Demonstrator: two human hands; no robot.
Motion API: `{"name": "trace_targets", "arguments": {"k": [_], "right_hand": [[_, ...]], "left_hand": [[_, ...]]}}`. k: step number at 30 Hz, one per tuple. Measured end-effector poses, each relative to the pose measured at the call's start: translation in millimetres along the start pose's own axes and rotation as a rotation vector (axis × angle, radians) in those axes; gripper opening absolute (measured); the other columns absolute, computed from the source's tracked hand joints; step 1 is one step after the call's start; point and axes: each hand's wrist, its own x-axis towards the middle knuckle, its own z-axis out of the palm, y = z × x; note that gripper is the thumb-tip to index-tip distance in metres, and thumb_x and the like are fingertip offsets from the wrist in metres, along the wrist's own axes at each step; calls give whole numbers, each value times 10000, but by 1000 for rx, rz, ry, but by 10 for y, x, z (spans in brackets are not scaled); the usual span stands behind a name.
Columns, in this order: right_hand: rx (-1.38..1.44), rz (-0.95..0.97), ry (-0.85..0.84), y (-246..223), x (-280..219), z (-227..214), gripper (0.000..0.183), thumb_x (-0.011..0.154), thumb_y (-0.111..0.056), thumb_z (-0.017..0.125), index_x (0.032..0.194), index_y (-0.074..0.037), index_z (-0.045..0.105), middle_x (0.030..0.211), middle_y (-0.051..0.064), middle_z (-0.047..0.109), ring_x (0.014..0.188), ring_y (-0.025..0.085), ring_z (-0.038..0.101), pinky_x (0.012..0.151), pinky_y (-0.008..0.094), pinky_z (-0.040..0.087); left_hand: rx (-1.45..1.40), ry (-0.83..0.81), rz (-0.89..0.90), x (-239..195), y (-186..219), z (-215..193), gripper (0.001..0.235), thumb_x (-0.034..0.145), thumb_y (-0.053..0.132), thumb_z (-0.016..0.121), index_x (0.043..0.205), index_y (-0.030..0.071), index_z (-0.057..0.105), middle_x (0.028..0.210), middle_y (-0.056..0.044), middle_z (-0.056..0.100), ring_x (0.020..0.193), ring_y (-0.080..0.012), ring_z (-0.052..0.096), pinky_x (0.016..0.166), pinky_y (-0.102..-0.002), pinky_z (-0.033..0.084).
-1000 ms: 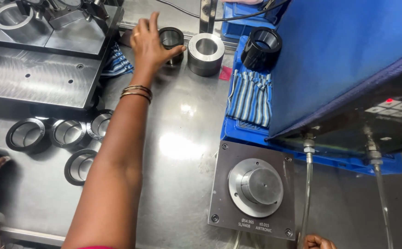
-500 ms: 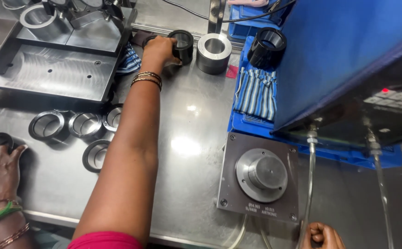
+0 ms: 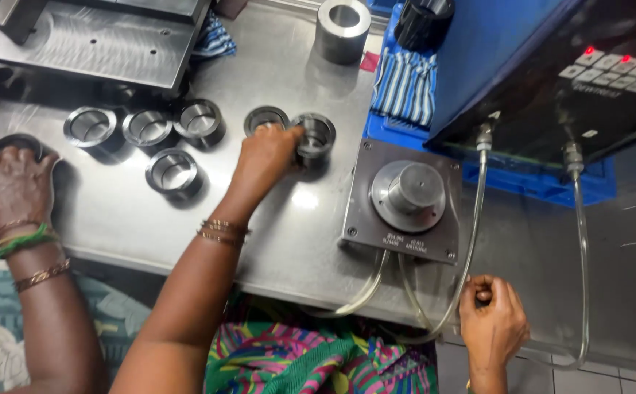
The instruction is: Mark metal rings using a green marker and organize them into crates on a fabrication floor.
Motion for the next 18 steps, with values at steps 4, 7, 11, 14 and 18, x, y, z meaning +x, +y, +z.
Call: {"name": "trace_targets", "arguments": {"k": [4,7,11,14,18], "right_hand": [[22,-31,-5,53,-39,6,167,943,-259,770,879,-134,679,820,-28,653,781,197,653,673,372,480],[43,-39,6,58,-62,3,159,956,-255,764,893,-134,683,824,-28,656,782,194,655,680,369,481],[58,-56,34,61,-47,-4,160,946,-254,769,904,-127,684,837,-23,660,791,197,658,686,369,486],[60,-66,36,49,-59,5,158,951,-250,767,905,-125,683,843,-22,662,796,201,660,689,370,489],[52,-69,40,51,-55,7,153,949,-245,764,899,-127,682,842,-20,665,791,204,661,688,373,492]], "left_hand": [[0,-110,27,-410,224,-121,520,685,242,896,1155,170,688,1079,-127,695,1000,-335,692,767,-462,586],[-8,-215,71,-549,198,-210,672,665,282,915,1272,224,634,1219,-145,646,1199,-353,611,871,-487,561],[-202,-24,148,-500,-179,-64,1043,492,229,957,1439,289,524,1515,-239,418,1402,-482,340,1053,-601,364],[-254,27,78,-369,-402,193,1038,545,266,916,1486,281,480,1484,-217,440,1384,-448,362,1108,-566,332],[-282,-92,74,-233,-374,20,934,574,441,881,1430,260,554,1282,-103,629,1221,-311,579,1067,-469,456]]}}
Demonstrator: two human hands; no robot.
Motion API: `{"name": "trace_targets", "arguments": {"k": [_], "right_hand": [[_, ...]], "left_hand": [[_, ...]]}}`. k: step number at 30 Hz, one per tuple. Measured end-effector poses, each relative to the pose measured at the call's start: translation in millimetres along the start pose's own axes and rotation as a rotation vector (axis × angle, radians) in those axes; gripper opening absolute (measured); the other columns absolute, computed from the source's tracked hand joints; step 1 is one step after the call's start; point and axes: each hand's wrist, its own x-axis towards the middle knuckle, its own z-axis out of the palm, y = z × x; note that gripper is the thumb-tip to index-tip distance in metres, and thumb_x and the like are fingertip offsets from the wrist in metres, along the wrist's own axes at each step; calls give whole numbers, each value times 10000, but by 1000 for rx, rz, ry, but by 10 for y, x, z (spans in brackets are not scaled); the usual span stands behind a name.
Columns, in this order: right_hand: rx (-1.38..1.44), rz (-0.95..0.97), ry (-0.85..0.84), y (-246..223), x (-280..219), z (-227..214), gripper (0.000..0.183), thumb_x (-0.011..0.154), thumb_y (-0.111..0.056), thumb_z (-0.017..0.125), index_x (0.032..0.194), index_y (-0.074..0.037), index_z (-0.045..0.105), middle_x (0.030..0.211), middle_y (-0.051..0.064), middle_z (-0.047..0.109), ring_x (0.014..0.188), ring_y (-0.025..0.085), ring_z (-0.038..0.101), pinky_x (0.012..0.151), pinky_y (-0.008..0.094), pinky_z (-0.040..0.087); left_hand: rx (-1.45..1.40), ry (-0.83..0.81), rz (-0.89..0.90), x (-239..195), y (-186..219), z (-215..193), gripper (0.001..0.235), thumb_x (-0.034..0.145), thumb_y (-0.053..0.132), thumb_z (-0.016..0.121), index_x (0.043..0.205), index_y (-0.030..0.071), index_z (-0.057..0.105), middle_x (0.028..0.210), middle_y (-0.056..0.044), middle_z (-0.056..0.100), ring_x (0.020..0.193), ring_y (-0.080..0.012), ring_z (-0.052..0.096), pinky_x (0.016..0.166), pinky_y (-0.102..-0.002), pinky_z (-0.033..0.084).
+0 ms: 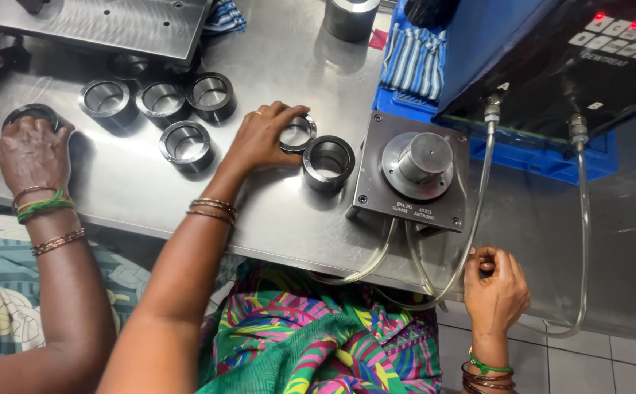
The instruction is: Mark metal rings using a green marker and organize them into crates on a fabrication floor.
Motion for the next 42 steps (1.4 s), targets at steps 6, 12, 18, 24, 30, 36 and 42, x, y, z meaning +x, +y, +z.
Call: {"name": "trace_targets", "arguments": {"k": [6,12,18,24,30,36,42], "right_hand": [[17,4,22,-64,15,-40,165,930,-261,776,890,-127,689,828,-14,664,779,206,661,676,373,493],[-1,27,11,-79,48,-48,177,916,-275,778,864,-127,696,814,-21,671,771,190,667,672,369,498],[-6,25,7,-84,30,-52,195,929,-282,773,860,-118,694,802,-18,669,758,188,661,662,366,493],[35,45,53,-95,32,-55,197,932,-281,770,853,-117,696,788,-10,668,719,186,651,646,357,489],[41,38,55,-105,48,-68,189,921,-264,773,842,-111,697,770,-10,669,701,178,648,635,352,485],[63,55,63,-81,41,-40,166,919,-236,770,845,-108,693,783,-14,678,688,167,648,629,340,485],[52,44,60,-110,52,-62,176,918,-231,781,843,-103,685,770,-5,664,685,173,635,633,349,476]], "left_hand": [[-110,300,-105,90,-275,188,924,577,381,957,1386,107,605,1176,-151,649,1145,-325,592,967,-446,512],[-368,469,-2,74,229,-42,788,694,379,954,1347,60,647,1191,-133,692,1107,-256,711,997,-383,577],[-329,262,385,99,1572,-100,939,623,450,981,1376,58,579,1212,-112,626,1132,-288,601,944,-411,518],[-278,237,376,191,1981,46,891,581,413,944,1341,99,602,1081,-90,579,1068,-305,574,904,-431,480],[-242,247,395,237,2011,66,872,558,408,946,1298,88,614,1077,-97,583,1065,-314,573,885,-446,481],[-182,176,389,357,1970,96,893,538,469,952,1281,93,628,1064,-105,607,1063,-321,580,892,-451,484],[-153,66,363,334,1829,283,927,612,515,937,1361,93,591,1209,-147,614,1105,-356,568,959,-467,486]]}}
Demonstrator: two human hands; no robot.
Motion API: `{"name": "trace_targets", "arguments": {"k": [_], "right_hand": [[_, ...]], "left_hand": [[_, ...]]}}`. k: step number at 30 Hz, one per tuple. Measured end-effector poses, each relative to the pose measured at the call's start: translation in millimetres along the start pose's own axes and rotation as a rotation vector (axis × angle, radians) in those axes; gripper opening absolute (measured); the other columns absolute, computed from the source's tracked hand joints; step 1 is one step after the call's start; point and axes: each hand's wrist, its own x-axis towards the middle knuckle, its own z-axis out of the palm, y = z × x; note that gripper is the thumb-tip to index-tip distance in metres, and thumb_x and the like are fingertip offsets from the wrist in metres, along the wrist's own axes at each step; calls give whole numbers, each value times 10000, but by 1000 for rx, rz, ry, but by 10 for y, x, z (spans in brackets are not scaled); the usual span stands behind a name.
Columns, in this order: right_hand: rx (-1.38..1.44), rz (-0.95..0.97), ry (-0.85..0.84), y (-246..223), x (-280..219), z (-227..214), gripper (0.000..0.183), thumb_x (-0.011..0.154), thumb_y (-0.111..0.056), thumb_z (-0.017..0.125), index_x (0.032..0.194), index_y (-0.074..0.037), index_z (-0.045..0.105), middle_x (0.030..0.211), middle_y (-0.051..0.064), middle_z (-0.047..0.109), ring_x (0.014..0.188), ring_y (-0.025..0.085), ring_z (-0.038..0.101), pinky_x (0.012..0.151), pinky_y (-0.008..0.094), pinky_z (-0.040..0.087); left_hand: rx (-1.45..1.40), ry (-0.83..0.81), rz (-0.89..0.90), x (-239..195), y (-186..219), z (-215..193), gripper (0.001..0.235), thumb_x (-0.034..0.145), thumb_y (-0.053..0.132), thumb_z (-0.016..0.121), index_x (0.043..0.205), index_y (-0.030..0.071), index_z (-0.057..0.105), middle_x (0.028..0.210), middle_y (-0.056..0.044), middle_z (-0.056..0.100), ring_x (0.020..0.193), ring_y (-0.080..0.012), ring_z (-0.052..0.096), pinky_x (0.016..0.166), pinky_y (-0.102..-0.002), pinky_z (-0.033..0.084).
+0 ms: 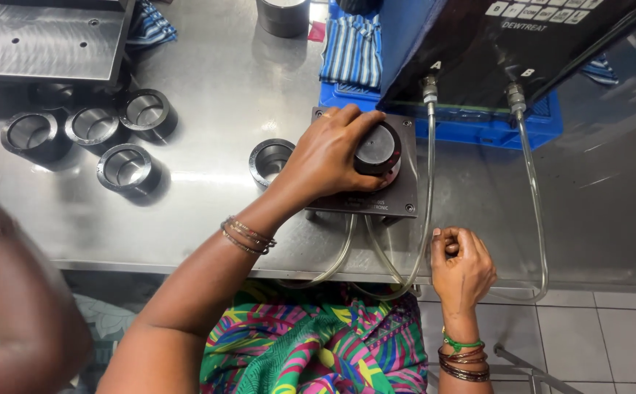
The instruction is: Mark metal rings using a green marker and organize them into crates on a fabrication floor.
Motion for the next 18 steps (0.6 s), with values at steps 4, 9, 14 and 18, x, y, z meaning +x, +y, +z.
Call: {"name": "trace_targets", "arguments": {"k": [4,9,14,18], "right_hand": [[-8,8,-8,2,27,-10,169,913,-234,783,840,-112,691,756,-8,655,681,174,632,629,354,474],[335,143,-173,115,289,32,150,906,-221,765,882,-83,710,776,-16,674,688,109,606,620,288,461],[800,193,-199,121,1207,269,134,1011,-153,683,973,-25,669,826,0,662,750,66,593,692,229,484],[1053,267,-372,76,1884,703,99,999,-161,646,998,-65,673,849,0,689,757,82,650,727,245,549]], "left_hand": [[113,266,277,-154,-6,-148,1185,439,709,932,1379,76,585,1274,-207,570,1154,-424,524,987,-565,445],[-182,537,-52,-623,-23,125,575,942,452,846,1357,150,585,1368,-64,572,1272,-275,568,1084,-415,442],[-228,592,64,-548,305,212,562,906,374,800,1332,94,563,1332,-131,498,1273,-338,502,1113,-440,411],[-560,619,-16,-55,241,108,403,1073,381,616,1349,91,571,1315,-104,544,1206,-228,556,1090,-375,463]]}}
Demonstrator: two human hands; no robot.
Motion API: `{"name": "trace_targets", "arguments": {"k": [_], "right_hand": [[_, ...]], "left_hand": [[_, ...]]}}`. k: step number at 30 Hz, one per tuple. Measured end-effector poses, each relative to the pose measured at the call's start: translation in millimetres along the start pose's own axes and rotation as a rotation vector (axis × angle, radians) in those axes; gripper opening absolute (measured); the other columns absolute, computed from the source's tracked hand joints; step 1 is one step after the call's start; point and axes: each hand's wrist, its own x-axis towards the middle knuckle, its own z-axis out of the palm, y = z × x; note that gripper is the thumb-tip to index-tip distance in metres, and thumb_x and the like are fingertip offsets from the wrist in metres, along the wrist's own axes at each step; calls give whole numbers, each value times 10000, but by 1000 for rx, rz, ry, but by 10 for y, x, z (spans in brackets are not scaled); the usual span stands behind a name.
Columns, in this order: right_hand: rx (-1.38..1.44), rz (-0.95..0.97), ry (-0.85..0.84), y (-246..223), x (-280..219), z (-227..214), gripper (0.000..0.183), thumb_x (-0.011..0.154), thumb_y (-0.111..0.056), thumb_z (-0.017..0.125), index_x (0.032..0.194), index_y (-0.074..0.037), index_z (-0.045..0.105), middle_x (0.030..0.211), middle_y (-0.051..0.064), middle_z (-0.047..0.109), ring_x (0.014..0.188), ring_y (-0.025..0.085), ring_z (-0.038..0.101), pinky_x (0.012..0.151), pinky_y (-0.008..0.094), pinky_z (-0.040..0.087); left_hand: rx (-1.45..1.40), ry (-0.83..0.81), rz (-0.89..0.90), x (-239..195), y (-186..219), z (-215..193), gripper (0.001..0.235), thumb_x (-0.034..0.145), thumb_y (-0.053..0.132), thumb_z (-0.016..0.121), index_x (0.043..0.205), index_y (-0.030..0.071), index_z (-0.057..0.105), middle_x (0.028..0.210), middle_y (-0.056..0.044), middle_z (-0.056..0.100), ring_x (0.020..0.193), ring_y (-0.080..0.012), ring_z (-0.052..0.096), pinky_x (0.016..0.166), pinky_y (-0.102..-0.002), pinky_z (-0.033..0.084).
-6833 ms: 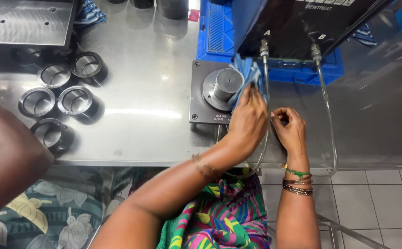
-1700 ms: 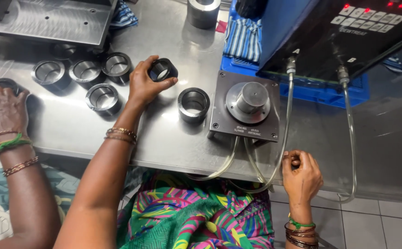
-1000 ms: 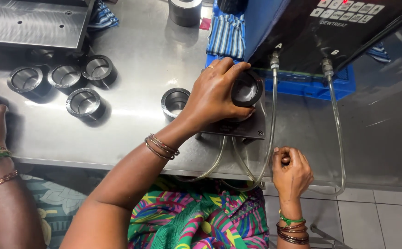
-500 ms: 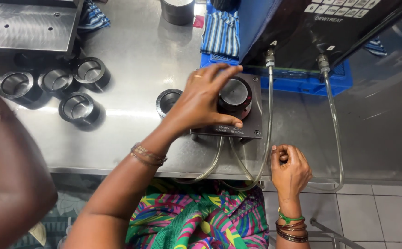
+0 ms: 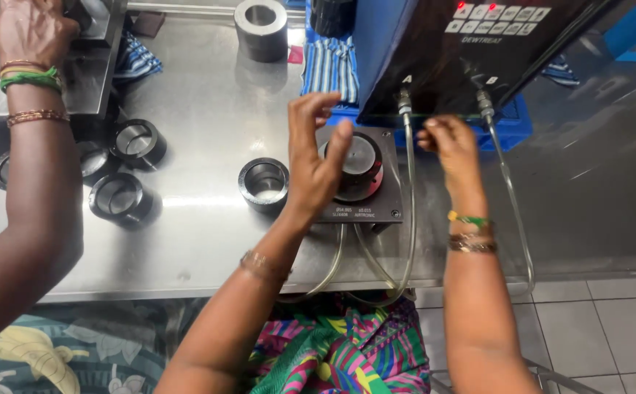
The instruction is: Mark metal rings using a green marker and organize them into crates on a fabrication floor.
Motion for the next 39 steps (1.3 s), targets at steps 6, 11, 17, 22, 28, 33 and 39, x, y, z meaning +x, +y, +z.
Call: {"name": "trace_targets", "arguments": {"k": [6,11,17,22,28,33,39], "right_hand": [[-561,-272,-64,338,-98,168,131,975,-138,740,1027,-19,742,789,48,695,719,113,601,669,291,507],[-579,-370,-132,689,11,171,189,935,-99,720,1103,-13,717,869,98,746,779,160,692,705,317,561],[-561,-349,-232,657,96,191,212,882,-73,714,1085,-14,707,927,131,770,795,216,755,720,327,590],[-646,-336,-247,665,113,180,257,829,-39,709,1085,-27,715,915,144,765,791,248,757,701,337,586],[-633,-362,-261,651,63,192,214,833,-92,736,1040,-38,716,874,149,754,747,245,750,676,343,576],[-658,-294,-249,632,58,186,218,837,-91,722,1052,-55,722,771,127,716,647,233,693,627,352,548],[-655,-347,-248,654,73,182,229,828,-94,738,1051,-48,712,796,125,712,674,233,688,640,355,550]], "left_hand": [[-162,26,-299,83,-473,98,586,1107,522,286,1320,58,573,1183,-104,585,1148,-206,561,1038,-352,444],[-126,-41,-289,75,-503,122,665,1097,584,250,1304,45,580,1131,-89,585,1037,-201,547,986,-349,464],[-182,-48,-377,60,-525,116,725,1035,670,274,1339,77,560,1121,-65,562,1014,-187,532,937,-344,484],[199,-115,-273,19,-239,90,933,719,621,821,1396,92,457,1150,-114,436,1006,-235,516,896,-378,499],[359,-233,-168,-72,-61,49,1191,482,452,1001,1460,123,406,1138,-138,433,1064,-330,503,920,-468,459],[189,-301,-127,-109,-143,-5,903,653,292,868,1450,136,473,1304,-143,494,1260,-331,563,1044,-460,512],[349,-338,-50,-82,-18,30,880,590,344,963,1333,121,547,1275,-175,489,1229,-403,507,1014,-509,459]]}}
